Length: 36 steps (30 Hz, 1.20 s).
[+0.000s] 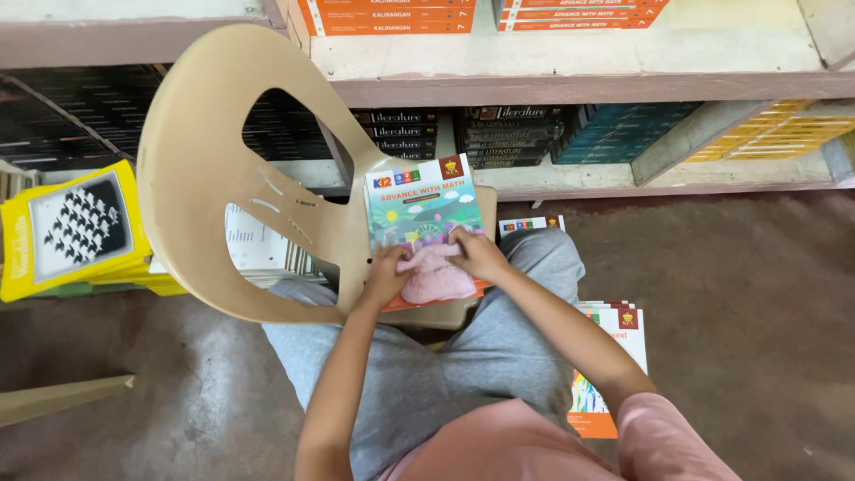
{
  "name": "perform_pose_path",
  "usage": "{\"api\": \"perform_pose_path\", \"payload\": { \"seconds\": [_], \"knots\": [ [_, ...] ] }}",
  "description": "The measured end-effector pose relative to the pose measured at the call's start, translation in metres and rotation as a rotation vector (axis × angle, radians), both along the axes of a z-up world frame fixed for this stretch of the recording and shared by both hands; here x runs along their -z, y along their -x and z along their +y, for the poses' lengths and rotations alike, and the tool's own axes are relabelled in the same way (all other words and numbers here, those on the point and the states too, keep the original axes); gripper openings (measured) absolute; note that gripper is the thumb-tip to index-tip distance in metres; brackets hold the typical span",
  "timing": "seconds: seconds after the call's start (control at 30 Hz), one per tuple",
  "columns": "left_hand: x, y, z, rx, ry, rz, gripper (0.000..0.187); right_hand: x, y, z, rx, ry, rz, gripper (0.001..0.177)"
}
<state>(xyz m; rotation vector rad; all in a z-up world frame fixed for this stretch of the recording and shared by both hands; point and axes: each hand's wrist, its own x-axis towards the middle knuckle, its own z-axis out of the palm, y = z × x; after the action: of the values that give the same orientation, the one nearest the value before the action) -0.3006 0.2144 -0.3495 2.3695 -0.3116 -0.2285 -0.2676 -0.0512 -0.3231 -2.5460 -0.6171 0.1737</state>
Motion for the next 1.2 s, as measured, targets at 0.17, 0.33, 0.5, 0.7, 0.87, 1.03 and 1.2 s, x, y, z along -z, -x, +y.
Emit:
{"api": "perform_pose_path", "payload": {
  "seconds": [0.17,0.33,0.5,0.7,0.87,1.03,1.2],
  "knots": [
    [-0.041,-0.007,-0.003,-0.194,0.842,0.312,0.049,-0.057,-0.004,-0.013,0.119,-0.679,0.481,0.055],
    [-0.057,-0.045,-0.020,-0.327,0.891,0.136,0.072,-0.059,-0.033,-0.028,0.243,-0.450,0.260,0.063],
    [-0.012,-0.050,-0.017,-0.356,0.502,-0.135,0.053,-0.023,-0.042,-0.032,0.142,-0.028,-0.185,0.040],
    [0.014,-0.024,-0.032,-0.071,-0.111,-0.069,0.105,-0.035,-0.019,-0.016,-0.195,0.027,-0.107,0.062],
    [0.029,-0.033,-0.027,-0.182,-0.144,-0.198,0.089,0.003,-0.019,-0.016,-0.053,-0.018,-0.281,0.022],
    [0.025,-0.038,-0.027,-0.105,-0.113,-0.209,0.075,-0.008,-0.015,-0.012,-0.017,-0.033,-0.313,0.018],
    [0.022,-0.041,-0.024,-0.065,-0.076,-0.225,0.053,-0.022,-0.007,-0.016,-0.015,-0.131,-0.168,0.022]
  ]
}}
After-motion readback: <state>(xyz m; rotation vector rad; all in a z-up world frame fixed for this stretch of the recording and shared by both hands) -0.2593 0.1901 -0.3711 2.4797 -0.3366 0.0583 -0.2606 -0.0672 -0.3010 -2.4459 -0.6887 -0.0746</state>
